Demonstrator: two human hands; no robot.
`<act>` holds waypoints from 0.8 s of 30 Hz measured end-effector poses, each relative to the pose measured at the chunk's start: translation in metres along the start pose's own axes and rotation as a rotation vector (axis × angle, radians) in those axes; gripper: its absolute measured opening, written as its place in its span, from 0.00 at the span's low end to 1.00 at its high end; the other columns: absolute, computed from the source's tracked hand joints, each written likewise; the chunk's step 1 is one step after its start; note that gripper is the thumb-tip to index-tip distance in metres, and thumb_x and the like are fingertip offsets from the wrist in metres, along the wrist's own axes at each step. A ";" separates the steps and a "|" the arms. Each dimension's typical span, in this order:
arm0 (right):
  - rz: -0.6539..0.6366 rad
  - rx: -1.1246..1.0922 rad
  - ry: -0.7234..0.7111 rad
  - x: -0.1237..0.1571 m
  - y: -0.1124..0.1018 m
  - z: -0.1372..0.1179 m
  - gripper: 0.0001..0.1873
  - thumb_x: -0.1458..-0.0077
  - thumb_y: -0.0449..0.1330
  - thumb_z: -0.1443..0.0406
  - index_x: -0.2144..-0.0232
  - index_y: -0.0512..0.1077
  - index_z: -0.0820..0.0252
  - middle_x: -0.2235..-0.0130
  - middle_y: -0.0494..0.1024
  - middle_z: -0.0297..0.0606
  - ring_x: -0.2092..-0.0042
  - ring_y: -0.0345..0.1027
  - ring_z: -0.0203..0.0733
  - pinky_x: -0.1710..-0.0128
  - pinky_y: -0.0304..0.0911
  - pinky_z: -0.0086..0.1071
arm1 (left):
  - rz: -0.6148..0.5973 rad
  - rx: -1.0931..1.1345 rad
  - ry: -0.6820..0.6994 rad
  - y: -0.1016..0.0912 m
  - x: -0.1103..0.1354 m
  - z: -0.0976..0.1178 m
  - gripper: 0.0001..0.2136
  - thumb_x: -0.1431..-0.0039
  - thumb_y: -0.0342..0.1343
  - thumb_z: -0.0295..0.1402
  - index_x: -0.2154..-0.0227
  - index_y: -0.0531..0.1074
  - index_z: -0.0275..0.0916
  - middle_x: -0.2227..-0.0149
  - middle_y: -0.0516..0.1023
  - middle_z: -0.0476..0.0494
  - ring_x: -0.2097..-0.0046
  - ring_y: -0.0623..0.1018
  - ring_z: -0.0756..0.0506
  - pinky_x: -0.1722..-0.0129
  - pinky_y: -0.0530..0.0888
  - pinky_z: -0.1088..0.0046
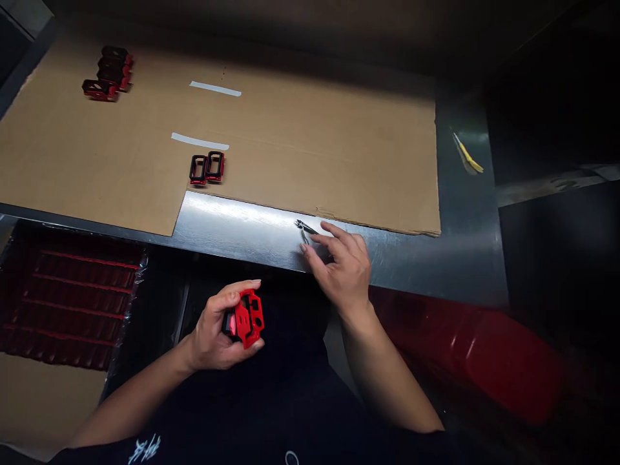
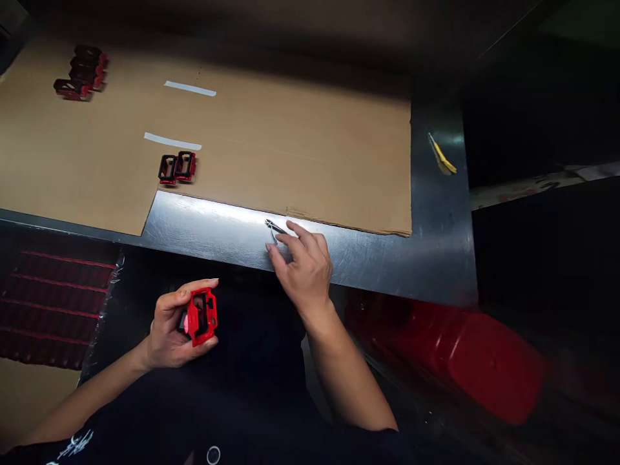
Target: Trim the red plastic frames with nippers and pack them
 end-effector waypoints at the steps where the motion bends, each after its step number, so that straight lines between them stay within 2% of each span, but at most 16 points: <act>1: -0.039 -0.105 0.033 0.004 -0.005 -0.009 0.05 0.43 0.66 0.64 0.64 0.80 0.57 0.54 0.83 0.43 0.56 0.74 0.47 0.58 0.69 0.41 | 0.000 -0.012 0.016 0.000 0.000 0.000 0.41 0.48 0.68 0.25 0.35 0.52 0.44 0.39 0.68 0.28 0.37 0.71 0.36 0.44 0.75 0.50; 3: -0.265 -0.395 0.141 0.015 -0.006 -0.027 0.05 0.42 0.64 0.66 0.62 0.79 0.57 0.60 0.83 0.40 0.62 0.74 0.42 0.65 0.68 0.34 | 0.006 -0.041 0.053 -0.001 -0.001 0.000 0.42 0.48 0.69 0.26 0.34 0.52 0.44 0.39 0.69 0.28 0.38 0.72 0.36 0.44 0.76 0.52; 6: -0.753 -0.818 0.317 0.040 0.005 -0.053 0.11 0.44 0.63 0.66 0.57 0.77 0.59 0.62 0.82 0.38 0.66 0.73 0.37 0.70 0.65 0.29 | 0.007 -0.104 0.089 0.000 -0.003 -0.001 0.44 0.46 0.68 0.28 0.31 0.49 0.42 0.41 0.71 0.27 0.39 0.73 0.37 0.46 0.77 0.53; 7: -0.870 -0.928 0.367 0.048 0.009 -0.059 0.13 0.45 0.64 0.65 0.56 0.77 0.60 0.62 0.82 0.38 0.66 0.73 0.37 0.69 0.65 0.28 | 0.007 -0.120 0.091 0.000 -0.003 -0.002 0.45 0.45 0.68 0.30 0.30 0.48 0.42 0.41 0.71 0.27 0.39 0.74 0.37 0.47 0.77 0.54; 9: -1.000 -1.099 0.459 0.060 0.017 -0.064 0.14 0.45 0.64 0.64 0.56 0.76 0.61 0.63 0.82 0.37 0.66 0.73 0.36 0.67 0.64 0.28 | 0.003 -0.127 0.082 0.001 -0.004 -0.003 0.44 0.43 0.67 0.33 0.29 0.47 0.42 0.41 0.72 0.26 0.40 0.75 0.36 0.48 0.78 0.54; 14: -1.054 -1.302 0.630 0.074 0.030 -0.060 0.17 0.47 0.68 0.59 0.58 0.77 0.62 0.63 0.81 0.38 0.65 0.72 0.35 0.65 0.64 0.27 | 0.012 -0.065 0.003 0.002 0.000 -0.005 0.42 0.42 0.66 0.36 0.31 0.49 0.41 0.39 0.69 0.24 0.41 0.76 0.36 0.48 0.78 0.57; 17: -1.071 -1.367 0.714 0.081 0.033 -0.061 0.20 0.49 0.71 0.57 0.57 0.77 0.62 0.63 0.81 0.37 0.65 0.73 0.34 0.63 0.65 0.27 | 0.020 -0.010 -0.078 0.005 0.003 -0.008 0.43 0.43 0.67 0.38 0.31 0.48 0.43 0.38 0.67 0.23 0.49 0.80 0.40 0.55 0.81 0.61; 21: -0.993 -1.404 0.799 0.084 0.035 -0.062 0.20 0.52 0.74 0.59 0.59 0.77 0.61 0.64 0.80 0.35 0.65 0.73 0.33 0.63 0.66 0.26 | 0.038 0.027 -0.106 0.009 0.001 -0.009 0.42 0.43 0.67 0.41 0.33 0.48 0.45 0.37 0.66 0.22 0.61 0.80 0.47 0.62 0.81 0.66; 24: -0.941 -1.433 0.790 0.082 0.034 -0.064 0.19 0.53 0.75 0.61 0.59 0.78 0.60 0.64 0.80 0.35 0.64 0.73 0.33 0.62 0.67 0.25 | 0.049 0.019 -0.095 0.009 -0.002 -0.008 0.41 0.43 0.66 0.41 0.33 0.48 0.46 0.38 0.66 0.22 0.64 0.78 0.49 0.65 0.80 0.67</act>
Point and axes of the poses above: each hand's wrist, its own x-axis away from the middle knuckle, its own y-axis out of the palm, z = x × y, the point moved 4 cm from there along -x, towards the middle knuckle
